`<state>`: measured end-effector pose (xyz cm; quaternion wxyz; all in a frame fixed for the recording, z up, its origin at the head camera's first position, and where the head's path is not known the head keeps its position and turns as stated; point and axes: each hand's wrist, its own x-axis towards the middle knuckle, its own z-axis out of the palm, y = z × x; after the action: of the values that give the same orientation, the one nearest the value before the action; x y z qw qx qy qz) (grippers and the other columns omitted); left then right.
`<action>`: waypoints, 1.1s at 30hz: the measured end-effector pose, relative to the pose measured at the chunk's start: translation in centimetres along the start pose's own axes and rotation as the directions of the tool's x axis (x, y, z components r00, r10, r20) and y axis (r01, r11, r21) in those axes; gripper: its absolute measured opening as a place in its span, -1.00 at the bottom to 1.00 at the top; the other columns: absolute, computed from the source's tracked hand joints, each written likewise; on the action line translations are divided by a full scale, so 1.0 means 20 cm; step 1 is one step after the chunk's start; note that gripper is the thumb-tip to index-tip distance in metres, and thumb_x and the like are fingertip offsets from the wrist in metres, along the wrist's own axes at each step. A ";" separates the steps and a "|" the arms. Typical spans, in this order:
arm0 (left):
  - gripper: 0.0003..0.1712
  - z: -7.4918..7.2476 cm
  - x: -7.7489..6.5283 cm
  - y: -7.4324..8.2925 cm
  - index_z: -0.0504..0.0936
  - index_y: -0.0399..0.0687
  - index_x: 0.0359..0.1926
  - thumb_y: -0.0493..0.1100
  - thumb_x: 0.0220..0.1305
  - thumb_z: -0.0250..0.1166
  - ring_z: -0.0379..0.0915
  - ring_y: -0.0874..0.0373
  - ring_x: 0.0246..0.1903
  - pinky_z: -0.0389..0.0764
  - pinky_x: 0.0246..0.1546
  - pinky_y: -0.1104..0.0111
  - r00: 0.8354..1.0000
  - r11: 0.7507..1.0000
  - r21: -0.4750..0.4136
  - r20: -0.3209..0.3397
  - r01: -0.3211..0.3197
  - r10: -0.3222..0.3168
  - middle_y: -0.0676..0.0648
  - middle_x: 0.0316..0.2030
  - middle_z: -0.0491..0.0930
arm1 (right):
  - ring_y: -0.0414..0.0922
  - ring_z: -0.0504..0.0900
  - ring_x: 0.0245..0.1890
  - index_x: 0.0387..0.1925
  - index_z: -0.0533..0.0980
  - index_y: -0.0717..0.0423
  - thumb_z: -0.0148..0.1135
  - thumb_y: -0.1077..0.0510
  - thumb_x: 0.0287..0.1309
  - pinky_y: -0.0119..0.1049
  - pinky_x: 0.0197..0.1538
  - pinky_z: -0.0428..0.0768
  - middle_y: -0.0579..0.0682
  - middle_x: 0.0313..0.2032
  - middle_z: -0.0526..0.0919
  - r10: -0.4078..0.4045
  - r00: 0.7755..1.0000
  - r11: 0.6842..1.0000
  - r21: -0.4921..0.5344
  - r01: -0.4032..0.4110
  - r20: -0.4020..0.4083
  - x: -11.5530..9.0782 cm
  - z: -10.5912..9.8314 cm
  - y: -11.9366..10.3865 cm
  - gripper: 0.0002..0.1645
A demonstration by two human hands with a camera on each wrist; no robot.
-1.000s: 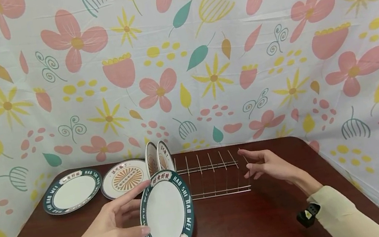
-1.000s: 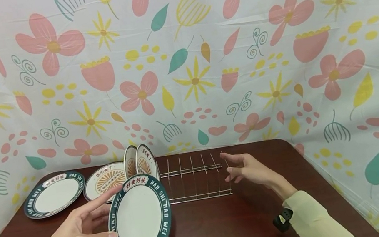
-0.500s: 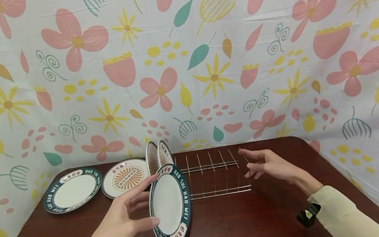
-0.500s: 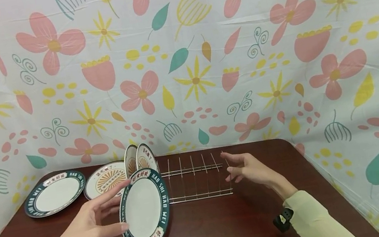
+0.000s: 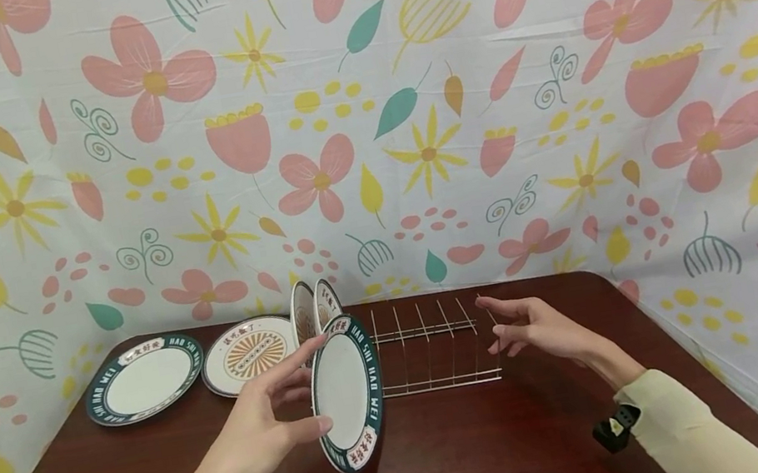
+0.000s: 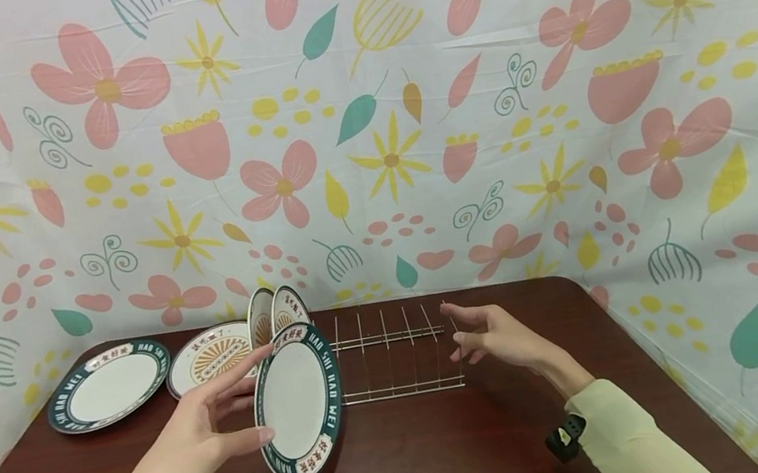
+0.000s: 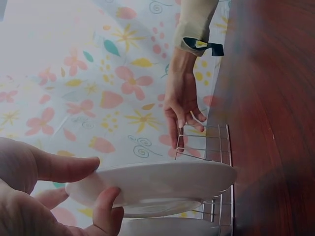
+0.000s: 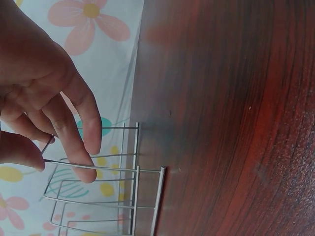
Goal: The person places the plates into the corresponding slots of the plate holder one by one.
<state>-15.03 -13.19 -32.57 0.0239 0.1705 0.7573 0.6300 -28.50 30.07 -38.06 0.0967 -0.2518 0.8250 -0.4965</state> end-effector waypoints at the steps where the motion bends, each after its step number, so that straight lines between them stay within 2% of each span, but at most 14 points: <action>1: 0.01 0.00 0.00 0.00 0.44 0.09 0.54 -0.54 0.08 0.47 0.49 -0.17 0.15 0.66 -0.02 0.24 1.000 1.000 0.000 -0.004 0.003 -0.003 -0.30 0.23 0.46 | 0.18 0.77 -0.07 0.62 0.15 0.27 0.15 0.23 0.55 0.04 -0.05 0.74 0.30 0.54 0.23 -0.001 1.000 1.000 0.001 0.001 0.001 0.00 0.00 0.00 -0.25; 8: 0.01 0.03 0.04 -0.02 0.42 0.02 0.56 -0.57 0.08 0.45 0.52 -0.19 0.15 0.68 -0.06 0.27 1.000 1.000 -0.026 -0.022 0.001 -0.002 -0.30 0.11 0.54 | 0.19 0.77 -0.07 0.61 0.15 0.27 0.16 0.24 0.54 0.05 -0.04 0.74 0.31 0.53 0.25 0.005 1.000 1.000 0.003 -0.005 -0.004 0.00 0.00 0.00 -0.25; 13: 0.01 0.05 0.07 -0.02 0.44 0.02 0.54 -0.57 0.07 0.46 0.56 -0.17 0.12 0.66 -0.05 0.25 0.999 1.000 -0.002 -0.041 -0.012 0.012 -0.29 0.07 0.56 | 0.19 0.77 -0.06 0.61 0.15 0.28 0.16 0.24 0.54 0.04 -0.04 0.74 0.31 0.54 0.24 0.004 1.000 1.000 0.005 -0.004 0.000 0.00 0.00 0.01 -0.25; 26: -0.02 0.10 0.11 0.00 0.48 0.04 0.52 -0.60 0.08 0.45 0.58 -0.15 0.09 0.68 -0.14 0.32 0.994 0.997 0.064 -0.102 -0.033 0.039 -0.29 0.09 0.50 | 0.18 0.77 -0.06 0.61 0.15 0.27 0.16 0.23 0.54 0.03 -0.04 0.74 0.31 0.53 0.25 0.004 1.000 1.000 0.012 -0.004 0.003 0.00 0.00 0.00 -0.25; 33: -0.03 0.12 0.13 -0.03 0.48 -0.02 0.52 -0.61 0.07 0.43 0.58 -0.15 0.07 0.68 -0.17 0.31 0.992 0.998 0.048 -0.116 -0.036 0.041 -0.30 0.14 0.51 | 0.18 0.77 -0.06 0.61 0.14 0.29 0.15 0.25 0.54 0.06 -0.04 0.73 0.32 0.54 0.23 0.001 1.000 1.000 0.026 -0.001 0.010 0.01 -0.01 0.01 -0.25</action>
<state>-17.07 -10.22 -33.13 -0.0365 0.1486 0.7681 0.6218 -28.74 30.15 -38.07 0.1042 -0.2524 0.8183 -0.5059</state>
